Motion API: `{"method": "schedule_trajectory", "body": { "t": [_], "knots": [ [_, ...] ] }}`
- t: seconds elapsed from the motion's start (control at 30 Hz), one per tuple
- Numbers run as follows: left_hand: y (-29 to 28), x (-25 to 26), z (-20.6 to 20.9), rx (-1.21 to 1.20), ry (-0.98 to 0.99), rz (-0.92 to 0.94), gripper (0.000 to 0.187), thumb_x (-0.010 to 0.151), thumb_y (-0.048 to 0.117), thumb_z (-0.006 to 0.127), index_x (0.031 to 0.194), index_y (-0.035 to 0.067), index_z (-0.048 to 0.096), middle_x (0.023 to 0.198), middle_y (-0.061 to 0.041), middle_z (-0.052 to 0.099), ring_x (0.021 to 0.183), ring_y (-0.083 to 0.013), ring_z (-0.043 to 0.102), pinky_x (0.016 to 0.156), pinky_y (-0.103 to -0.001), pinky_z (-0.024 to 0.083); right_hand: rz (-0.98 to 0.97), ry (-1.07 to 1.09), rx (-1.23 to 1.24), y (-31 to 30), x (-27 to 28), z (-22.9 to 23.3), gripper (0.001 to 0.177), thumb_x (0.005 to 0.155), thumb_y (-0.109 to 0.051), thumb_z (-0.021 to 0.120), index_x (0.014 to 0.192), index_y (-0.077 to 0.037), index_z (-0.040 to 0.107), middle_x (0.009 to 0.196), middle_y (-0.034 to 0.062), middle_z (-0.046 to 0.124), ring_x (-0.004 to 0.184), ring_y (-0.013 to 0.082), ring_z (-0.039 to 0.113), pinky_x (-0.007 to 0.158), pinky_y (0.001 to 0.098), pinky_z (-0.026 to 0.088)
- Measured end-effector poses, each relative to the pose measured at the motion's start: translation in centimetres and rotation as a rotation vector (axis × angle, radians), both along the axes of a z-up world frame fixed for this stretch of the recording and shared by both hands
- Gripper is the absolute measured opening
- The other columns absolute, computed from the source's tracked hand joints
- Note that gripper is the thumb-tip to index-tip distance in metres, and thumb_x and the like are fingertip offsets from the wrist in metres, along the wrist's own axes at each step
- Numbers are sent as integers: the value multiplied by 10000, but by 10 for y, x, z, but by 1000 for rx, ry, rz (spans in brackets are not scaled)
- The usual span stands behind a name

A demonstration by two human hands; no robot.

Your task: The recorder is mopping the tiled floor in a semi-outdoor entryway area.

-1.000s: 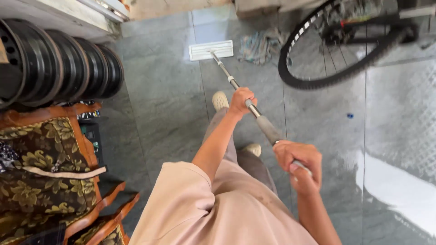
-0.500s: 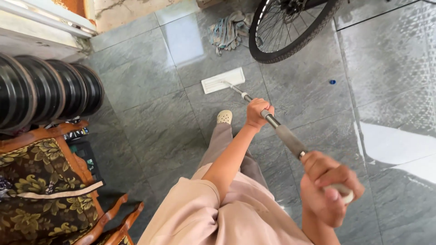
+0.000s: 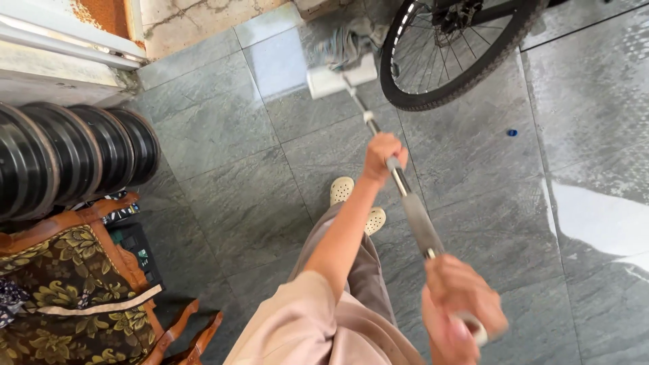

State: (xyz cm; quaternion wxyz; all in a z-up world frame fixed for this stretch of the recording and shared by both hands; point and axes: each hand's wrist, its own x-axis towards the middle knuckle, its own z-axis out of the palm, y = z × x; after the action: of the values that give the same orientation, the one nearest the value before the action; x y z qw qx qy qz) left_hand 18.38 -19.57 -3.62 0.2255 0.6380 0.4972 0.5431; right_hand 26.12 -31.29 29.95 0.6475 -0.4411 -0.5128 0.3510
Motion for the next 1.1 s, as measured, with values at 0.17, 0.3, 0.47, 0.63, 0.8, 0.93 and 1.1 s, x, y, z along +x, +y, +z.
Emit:
{"method": "schedule_trajectory", "body": {
  "t": [0.17, 0.3, 0.47, 0.63, 0.8, 0.93, 1.1],
  "knots": [
    [75, -36, -78, 32, 112, -324, 276, 656, 46, 719, 597, 123, 460, 601, -37, 526, 622, -266, 541, 598, -397, 444, 39, 180, 32, 23, -6, -95, 382, 899, -275, 618, 674, -19, 445, 590, 89, 447, 512, 191, 426, 613, 360, 385],
    [100, -27, -83, 40, 187, -364, 261, 690, 61, 716, 644, 87, 460, 649, -71, 530, 687, -309, 544, 665, -423, 467, 23, 181, 128, 49, 17, -111, 384, 931, -299, 531, 688, -19, 433, 575, 96, 452, 531, 204, 442, 642, 418, 474],
    [44, 3, -52, -6, 111, -228, 253, 705, 101, 711, 633, 88, 469, 653, -88, 521, 688, -325, 548, 664, -433, 454, -33, 92, 25, 32, 50, -73, 266, 855, -216, 483, 756, 17, 403, 573, 120, 434, 480, 222, 436, 574, 410, 477],
    [-41, -4, 0, -220, 57, -109, 310, 750, 110, 729, 622, 64, 451, 645, -111, 494, 666, -319, 534, 678, -435, 444, 162, 150, -108, -4, 62, -9, 243, 789, -199, 537, 652, -42, 412, 506, 96, 396, 431, 176, 337, 552, 395, 398],
    [-67, -52, 6, -138, 95, 3, 259, 688, 48, 688, 608, 64, 442, 592, -108, 478, 607, -332, 517, 610, -427, 437, 334, 175, -102, -6, 18, 16, 180, 669, -153, 285, 606, -58, 425, 516, 76, 418, 466, 213, 431, 590, 448, 464],
    [-39, -63, 25, -100, 94, -2, 280, 729, 61, 715, 617, 73, 459, 610, -114, 485, 605, -334, 522, 597, -427, 419, 350, 248, -93, -2, 19, -10, 428, 931, -352, 621, 659, -63, 460, 544, 64, 442, 412, 179, 428, 576, 419, 485],
    [-7, -92, -12, -69, 102, -38, 266, 733, 74, 714, 600, 135, 492, 601, -34, 552, 599, -262, 555, 609, -393, 452, 246, 176, -99, 16, 3, -36, 511, 877, -430, 676, 626, -76, 407, 512, 61, 409, 428, 176, 360, 627, 475, 477]
  ]
}}
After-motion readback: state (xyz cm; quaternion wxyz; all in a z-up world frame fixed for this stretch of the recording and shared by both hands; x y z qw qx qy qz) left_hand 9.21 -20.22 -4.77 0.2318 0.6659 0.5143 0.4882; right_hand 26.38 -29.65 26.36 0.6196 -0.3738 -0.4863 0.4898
